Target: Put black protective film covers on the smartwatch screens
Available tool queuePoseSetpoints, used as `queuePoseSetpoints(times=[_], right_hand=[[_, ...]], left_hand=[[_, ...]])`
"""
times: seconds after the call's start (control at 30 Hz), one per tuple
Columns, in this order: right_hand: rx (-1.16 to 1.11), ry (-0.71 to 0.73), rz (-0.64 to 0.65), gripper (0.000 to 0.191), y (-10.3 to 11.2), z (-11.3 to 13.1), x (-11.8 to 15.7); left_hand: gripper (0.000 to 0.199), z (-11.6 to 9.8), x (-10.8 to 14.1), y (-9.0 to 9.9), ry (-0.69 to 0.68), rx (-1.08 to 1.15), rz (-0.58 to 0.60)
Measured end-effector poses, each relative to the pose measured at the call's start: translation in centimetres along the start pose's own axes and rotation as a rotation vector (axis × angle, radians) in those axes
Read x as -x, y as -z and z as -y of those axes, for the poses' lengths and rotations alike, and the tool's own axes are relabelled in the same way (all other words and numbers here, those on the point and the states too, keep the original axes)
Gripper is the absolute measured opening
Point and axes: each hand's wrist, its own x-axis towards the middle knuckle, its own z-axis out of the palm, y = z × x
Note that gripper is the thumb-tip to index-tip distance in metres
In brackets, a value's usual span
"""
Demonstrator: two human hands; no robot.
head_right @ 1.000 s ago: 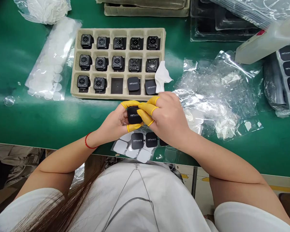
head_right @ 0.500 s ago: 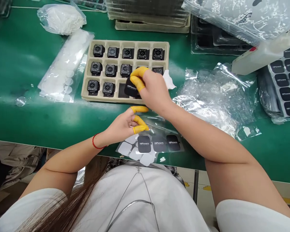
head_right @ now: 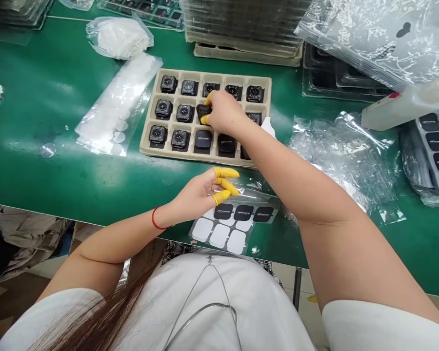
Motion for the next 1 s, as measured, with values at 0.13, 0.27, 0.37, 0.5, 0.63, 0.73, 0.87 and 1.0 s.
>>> queuePoseSetpoints(times=[0.13,0.27,0.37,0.5,0.63,0.73,0.87,1.0], right_hand=[[-0.089,0.121,-0.044,0.012,3.8,1.9,6.0],[-0.113,0.288,0.033,0.023,5.9,2.3,14.1],[-0.214,0.251,0.107,0.029,5.7,1.2,17.8],[-0.412,0.089,0.043,0.023,4.6,0.2,19.1],[-0.24,0.282,-0.118,0.01,4.3,0.1,19.7],[-0.198,0.234,-0.186,0.009,5.2,-2.4,19.7],[0.183,-0.288,-0.179,0.012,6.4,-7.7,17.8],[0.298,-0.226,-0.24,0.028,5.6,-8.7,15.1]], left_hand=[[0.058,-0.4,-0.5,0.3,0.047,0.224,-0.147],[0.082,0.2,-0.9,0.5,-0.021,0.248,-0.166],[0.075,0.9,-0.8,0.3,-0.036,0.041,-0.121],[0.087,1.2,-0.6,-0.3,-0.06,-0.18,-0.002],[0.075,1.0,-0.6,-0.6,-0.064,-0.249,0.002],[0.055,0.6,-0.7,-0.5,-0.009,-0.187,-0.027],[0.052,0.4,-0.7,-0.2,0.044,-0.096,-0.023],[0.053,0.4,-0.8,0.1,0.006,-0.08,-0.054]])
